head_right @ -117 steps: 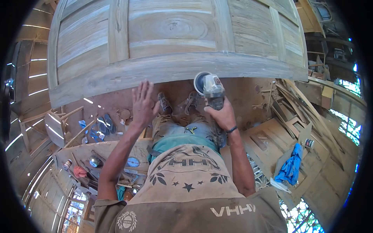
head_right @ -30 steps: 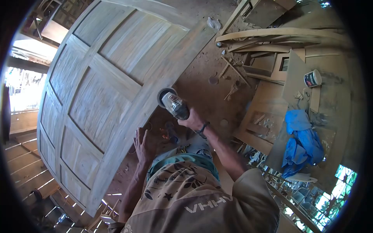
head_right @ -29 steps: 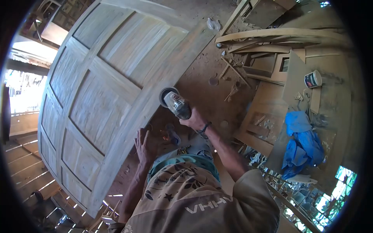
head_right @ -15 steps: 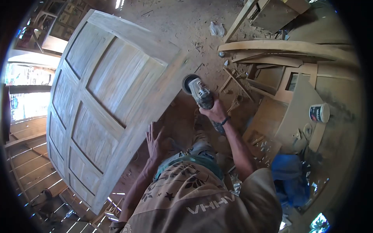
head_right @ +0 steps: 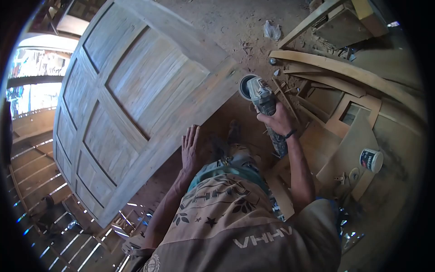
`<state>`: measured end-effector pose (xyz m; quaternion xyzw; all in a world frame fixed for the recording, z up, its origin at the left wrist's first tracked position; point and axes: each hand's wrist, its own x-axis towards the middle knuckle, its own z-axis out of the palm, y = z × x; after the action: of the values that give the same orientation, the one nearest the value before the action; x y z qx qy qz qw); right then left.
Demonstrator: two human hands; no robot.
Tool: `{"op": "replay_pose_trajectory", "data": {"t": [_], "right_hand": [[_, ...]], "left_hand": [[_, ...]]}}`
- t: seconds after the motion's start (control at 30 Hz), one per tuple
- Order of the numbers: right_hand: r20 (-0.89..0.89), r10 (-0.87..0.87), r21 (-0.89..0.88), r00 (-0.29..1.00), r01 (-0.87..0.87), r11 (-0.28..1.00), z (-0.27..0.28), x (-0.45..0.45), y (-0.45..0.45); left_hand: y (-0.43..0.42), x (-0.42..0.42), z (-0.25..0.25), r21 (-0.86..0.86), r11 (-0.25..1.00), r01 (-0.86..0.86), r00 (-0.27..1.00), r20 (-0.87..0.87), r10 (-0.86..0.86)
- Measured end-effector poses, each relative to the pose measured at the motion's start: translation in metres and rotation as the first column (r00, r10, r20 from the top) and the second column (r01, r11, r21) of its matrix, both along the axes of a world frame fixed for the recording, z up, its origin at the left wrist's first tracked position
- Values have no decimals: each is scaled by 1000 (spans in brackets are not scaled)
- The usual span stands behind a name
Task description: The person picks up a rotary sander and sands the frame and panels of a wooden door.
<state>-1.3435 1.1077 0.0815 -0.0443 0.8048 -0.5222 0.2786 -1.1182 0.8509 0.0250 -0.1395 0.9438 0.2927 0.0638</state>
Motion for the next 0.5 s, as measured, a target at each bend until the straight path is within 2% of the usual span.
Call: {"op": "replay_pose_trajectory", "data": {"t": [0.1,0.17,0.23,0.3,0.37,0.43,0.5], "right_hand": [[-14,82,81,997,-81,993,3,22,-18],[-17,164,359,986,-147,922,11,42,-37],[169,218,147,961,-244,959,-2,67,-52],[84,327,311,941,-337,889,7,94,-77],[120,375,339,919,-393,855,1,125,-99],[155,415,363,897,-442,820,-8,152,-117],[93,476,287,874,-482,828,-15,174,-133]], "left_hand": [[-12,30,4,-37,996,-83,996,23,84],[-23,54,0,-52,992,-118,993,27,119],[-31,84,-2,-78,978,-194,980,30,197],[-42,113,-4,-69,969,-237,970,33,240],[-54,141,-3,-103,928,-358,931,32,363],[-71,172,0,-123,911,-394,916,29,400],[-88,202,-3,-148,892,-428,900,23,435]]}}
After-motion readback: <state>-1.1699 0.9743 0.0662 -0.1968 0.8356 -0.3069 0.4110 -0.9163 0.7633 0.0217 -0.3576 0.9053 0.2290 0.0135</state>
